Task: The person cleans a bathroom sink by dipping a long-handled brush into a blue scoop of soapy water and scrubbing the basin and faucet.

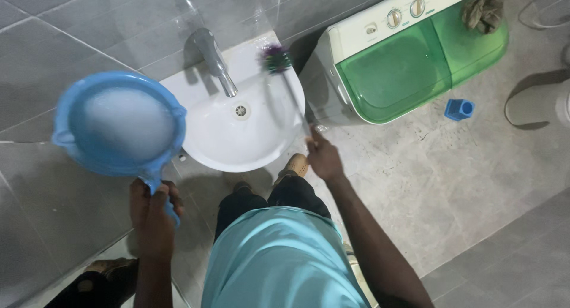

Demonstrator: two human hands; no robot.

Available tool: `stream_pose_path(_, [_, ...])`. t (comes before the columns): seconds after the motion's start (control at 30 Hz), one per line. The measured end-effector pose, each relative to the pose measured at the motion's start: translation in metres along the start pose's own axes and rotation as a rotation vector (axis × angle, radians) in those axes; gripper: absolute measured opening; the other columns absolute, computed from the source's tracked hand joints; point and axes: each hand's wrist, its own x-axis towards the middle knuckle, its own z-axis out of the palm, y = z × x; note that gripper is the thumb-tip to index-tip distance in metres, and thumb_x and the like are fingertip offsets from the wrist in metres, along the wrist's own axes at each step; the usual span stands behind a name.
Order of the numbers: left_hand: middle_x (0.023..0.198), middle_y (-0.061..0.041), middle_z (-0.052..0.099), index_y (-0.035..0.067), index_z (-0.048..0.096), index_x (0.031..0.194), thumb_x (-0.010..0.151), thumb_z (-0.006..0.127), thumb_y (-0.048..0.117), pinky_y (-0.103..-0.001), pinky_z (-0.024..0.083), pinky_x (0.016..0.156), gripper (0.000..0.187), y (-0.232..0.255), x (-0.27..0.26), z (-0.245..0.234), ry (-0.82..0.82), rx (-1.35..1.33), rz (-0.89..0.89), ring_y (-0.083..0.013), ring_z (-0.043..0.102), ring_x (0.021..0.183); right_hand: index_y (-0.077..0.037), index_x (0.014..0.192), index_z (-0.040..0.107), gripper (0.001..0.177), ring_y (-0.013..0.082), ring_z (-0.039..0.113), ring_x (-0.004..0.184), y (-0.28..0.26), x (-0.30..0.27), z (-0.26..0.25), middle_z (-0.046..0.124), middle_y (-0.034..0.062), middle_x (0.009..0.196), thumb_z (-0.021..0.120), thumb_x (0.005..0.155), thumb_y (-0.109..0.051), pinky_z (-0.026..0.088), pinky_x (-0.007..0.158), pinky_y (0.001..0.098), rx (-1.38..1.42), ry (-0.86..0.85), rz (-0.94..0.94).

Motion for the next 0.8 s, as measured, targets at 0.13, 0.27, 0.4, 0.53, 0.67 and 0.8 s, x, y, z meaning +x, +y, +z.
stream_pose_path(0.13, [0.087, -0.008, 0.056, 0.001, 0.045, 0.123, 0.098, 0.054, 0.01, -0.028, 0.046, 0.056, 0.028, 0.022, -0.002, 0.0, 0.005, 0.011, 0.079, -0.0121, 0.053, 0.065, -0.013, 0.162, 0.025, 0.07, 0.035, 0.075, 0.083, 0.012, -0.003, -0.007, 0.076, 0.0211, 0.092, 0.049, 0.097, -0.02, 0.058, 0.08, 0.0433, -0.137, 0.075, -0.169])
stream_pose_path(0.27, [0.096, -0.007, 0.06, 0.003, 0.046, 0.127, 0.093, 0.052, 0.009, -0.028, 0.045, 0.056, 0.035, 0.036, -0.001, 0.011, 0.035, -0.004, 0.017, -0.0119, 0.054, 0.064, -0.017, 0.161, 0.037, 0.061, 0.0436, 0.072, 0.093, 0.009, -0.014, 0.019, 0.072, 0.0272, 0.103, 0.052, 0.102, -0.012, 0.056, 0.086, 0.0504, -0.12, 0.113, -0.467])
stream_pose_path(0.4, [0.096, -0.007, 0.062, 0.005, 0.049, 0.127, 0.093, 0.053, 0.01, -0.028, 0.037, 0.05, 0.035, 0.032, 0.004, 0.021, 0.067, -0.006, -0.074, -0.0126, 0.054, 0.061, -0.031, 0.159, 0.038, 0.061, 0.0428, 0.072, 0.086, -0.021, -0.027, 0.03, 0.072, 0.0281, 0.091, 0.052, 0.101, -0.02, 0.055, 0.086, 0.051, -0.213, -0.089, -0.181])
stream_pose_path(0.53, [0.091, -0.008, 0.062, 0.002, 0.053, 0.117, 0.094, 0.054, 0.01, -0.027, 0.041, 0.049, 0.024, 0.017, 0.0, 0.016, 0.011, 0.012, -0.05, -0.0112, 0.054, 0.06, -0.035, 0.156, 0.04, 0.06, 0.0402, 0.075, 0.086, -0.014, -0.007, 0.012, 0.074, 0.0232, 0.099, 0.05, 0.098, -0.021, 0.057, 0.084, 0.0496, -0.161, -0.008, -0.148])
stream_pose_path(0.67, [0.082, -0.007, 0.062, 0.003, 0.054, 0.11, 0.092, 0.055, 0.011, -0.028, 0.041, 0.047, 0.02, -0.001, 0.005, 0.009, -0.033, 0.02, -0.109, -0.0122, 0.053, 0.054, -0.031, 0.158, 0.037, 0.057, 0.0415, 0.073, 0.09, -0.005, 0.006, -0.001, 0.073, 0.0242, 0.1, 0.048, 0.102, -0.023, 0.056, 0.083, 0.0514, -0.102, 0.181, -0.183])
stream_pose_path(0.8, [0.081, -0.007, 0.063, 0.006, 0.057, 0.112, 0.093, 0.057, 0.013, -0.028, 0.042, 0.047, 0.02, -0.005, 0.008, 0.008, -0.061, -0.019, -0.097, -0.0122, 0.053, 0.054, -0.031, 0.16, 0.035, 0.062, 0.0432, 0.072, 0.087, -0.023, -0.006, 0.011, 0.072, 0.0258, 0.1, 0.047, 0.1, -0.022, 0.057, 0.085, 0.0513, -0.246, 0.04, -0.166])
